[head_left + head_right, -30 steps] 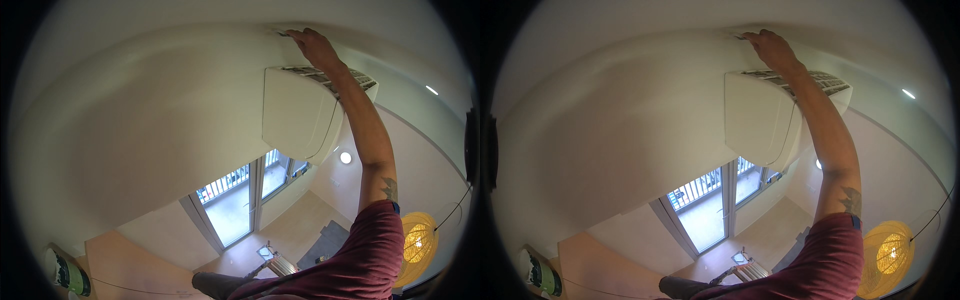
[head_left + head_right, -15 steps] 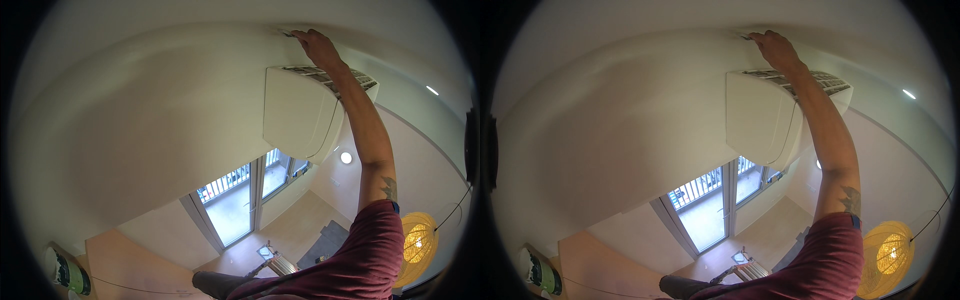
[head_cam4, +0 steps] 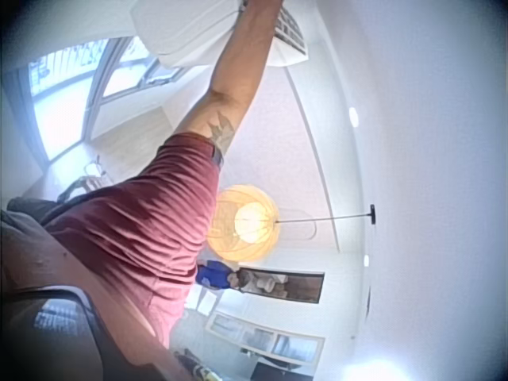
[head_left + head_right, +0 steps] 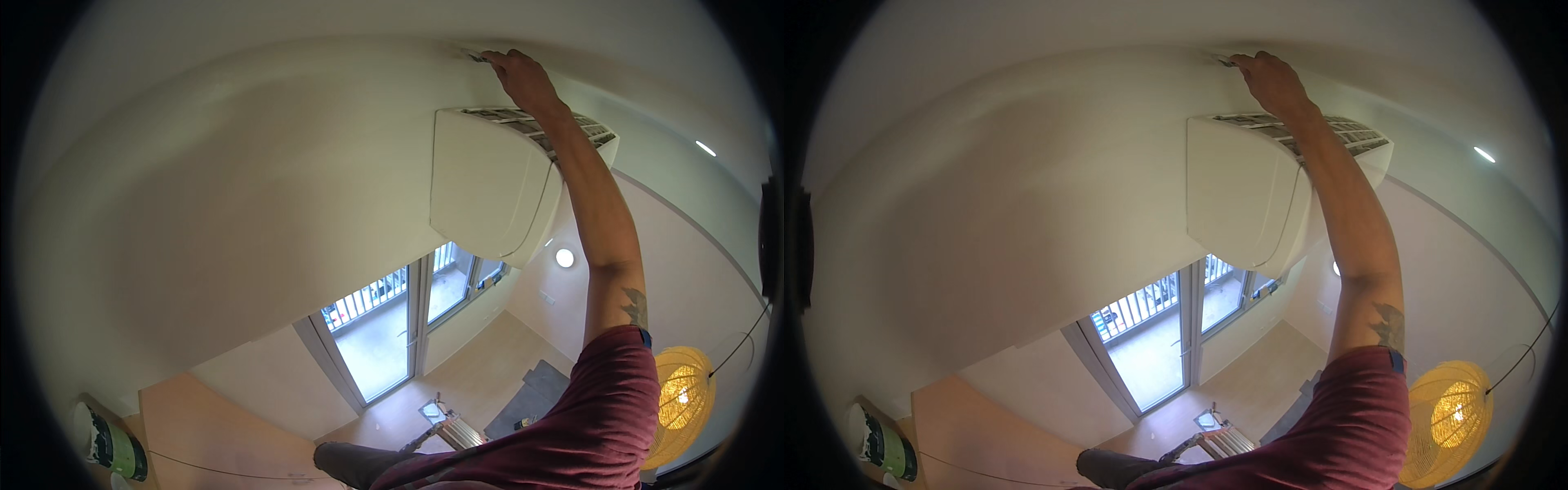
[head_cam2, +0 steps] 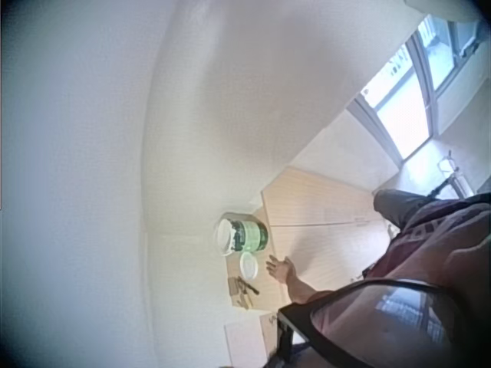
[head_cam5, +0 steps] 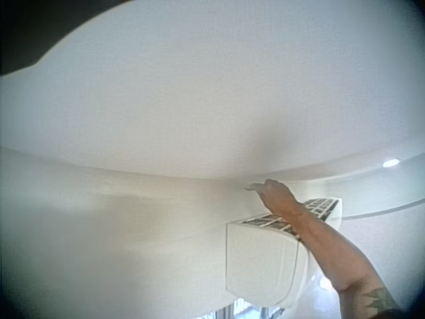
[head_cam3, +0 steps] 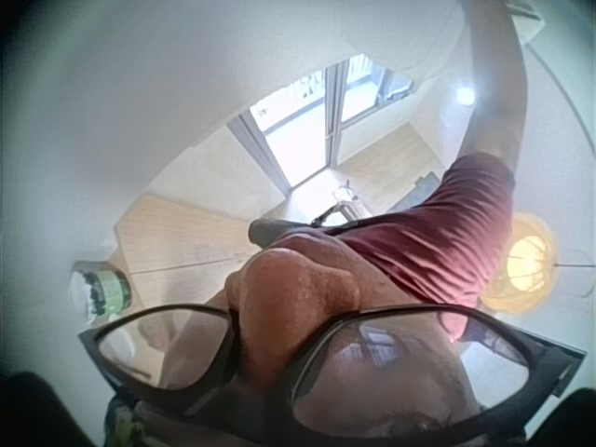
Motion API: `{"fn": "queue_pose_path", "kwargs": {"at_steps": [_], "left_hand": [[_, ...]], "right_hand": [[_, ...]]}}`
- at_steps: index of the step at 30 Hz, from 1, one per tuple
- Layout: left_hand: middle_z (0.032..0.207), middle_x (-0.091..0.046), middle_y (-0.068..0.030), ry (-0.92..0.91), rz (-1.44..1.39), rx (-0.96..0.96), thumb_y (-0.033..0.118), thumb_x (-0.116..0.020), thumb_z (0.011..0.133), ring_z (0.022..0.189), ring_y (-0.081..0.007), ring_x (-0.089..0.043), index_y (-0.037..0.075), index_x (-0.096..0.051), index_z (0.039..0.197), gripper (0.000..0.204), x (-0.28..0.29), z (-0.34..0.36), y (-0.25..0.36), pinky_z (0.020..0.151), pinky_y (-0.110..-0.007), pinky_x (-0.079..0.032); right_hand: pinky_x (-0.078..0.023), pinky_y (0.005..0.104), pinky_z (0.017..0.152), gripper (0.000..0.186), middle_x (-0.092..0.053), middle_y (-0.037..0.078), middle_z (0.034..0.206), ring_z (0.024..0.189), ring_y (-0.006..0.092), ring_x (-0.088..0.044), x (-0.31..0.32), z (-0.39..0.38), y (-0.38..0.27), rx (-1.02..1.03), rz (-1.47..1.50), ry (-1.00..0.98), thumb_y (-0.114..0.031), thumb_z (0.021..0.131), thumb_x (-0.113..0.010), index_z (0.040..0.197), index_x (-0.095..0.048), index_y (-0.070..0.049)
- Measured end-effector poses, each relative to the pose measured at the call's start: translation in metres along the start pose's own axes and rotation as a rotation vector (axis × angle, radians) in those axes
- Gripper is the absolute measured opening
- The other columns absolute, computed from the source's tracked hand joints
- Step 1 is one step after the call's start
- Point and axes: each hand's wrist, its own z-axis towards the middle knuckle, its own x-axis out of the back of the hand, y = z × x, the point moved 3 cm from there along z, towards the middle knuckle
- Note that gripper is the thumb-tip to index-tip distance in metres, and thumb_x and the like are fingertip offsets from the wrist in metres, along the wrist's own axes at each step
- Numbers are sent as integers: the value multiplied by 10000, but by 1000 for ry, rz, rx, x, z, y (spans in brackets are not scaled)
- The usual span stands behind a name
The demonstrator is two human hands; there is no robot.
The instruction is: The person paints the ceiling using a paintbrush, repeatedly dipping the brush into a paint can and applying paint to the ceiling surface. The person works on a ladder while another person is visible in the background.
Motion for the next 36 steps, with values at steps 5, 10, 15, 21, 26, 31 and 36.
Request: {"fn": "queue_pose_path", "kwargs": {"at_steps": [5,10,15,21,26,31,36], "left_hand": [[1616,-349,-290,2,-9,7,500,-613,931,1480,-467,-348,108,-309,1605,837,0,-2,-2,1228,-560,-269],[1616,-345,-298,2,-2,-3,498,-610,927,1478,-469,-350,111,-308,1606,838,0,0,0,1226,-562,-271],[1615,-344,-301,8,-14,-1,494,-611,926,1477,-473,-349,109,-311,1604,835,1,-2,-2,1225,-564,-272],[1615,-342,-303,10,-24,-5,487,-614,925,1477,-478,-347,108,-315,1601,831,2,-2,0,1223,-568,-274],[1623,-326,-303,-8,-31,4,488,-608,934,1486,-480,-327,110,-298,1609,833,3,-4,-1,1228,-566,-262],[1636,-302,-300,-37,-33,11,494,-593,950,1500,-480,-299,113,-269,1622,837,3,-1,0,1236,-560,-244],[1644,-291,-295,-58,-23,15,500,-585,960,1504,-479,-290,114,-257,1629,840,2,-2,-1,1239,-555,-237]], "right_hand": [[-593,466,827,297,-702,197,988,919,359,-706,-2,-1,2,-6,-2,-2,-170,1034,-554,1300,-682,-139],[-590,473,840,301,-703,200,988,930,366,-708,-7,0,11,-19,-30,-2,-173,1038,-546,1307,-678,-151],[-580,475,860,308,-697,209,1003,951,372,-702,-11,-1,13,-62,-23,-39,-177,1044,-535,1322,-669,-157],[-558,475,895,320,-687,220,1038,981,389,-685,-15,-1,21,-98,-29,-77,-171,1052,-519,1342,-654,-154],[-591,483,838,297,-704,214,998,927,371,-714,-18,0,24,-36,-74,0,-158,1031,-543,1300,-671,-148],[-586,489,848,297,-707,216,1000,949,377,-709,-20,-1,25,-104,-74,-44,-152,1026,-539,1290,-675,-143],[-582,500,863,282,-712,217,1008,971,386,-703,-26,0,33,-105,-79,-40,-145,1017,-539,1259,-683,-128]]}}
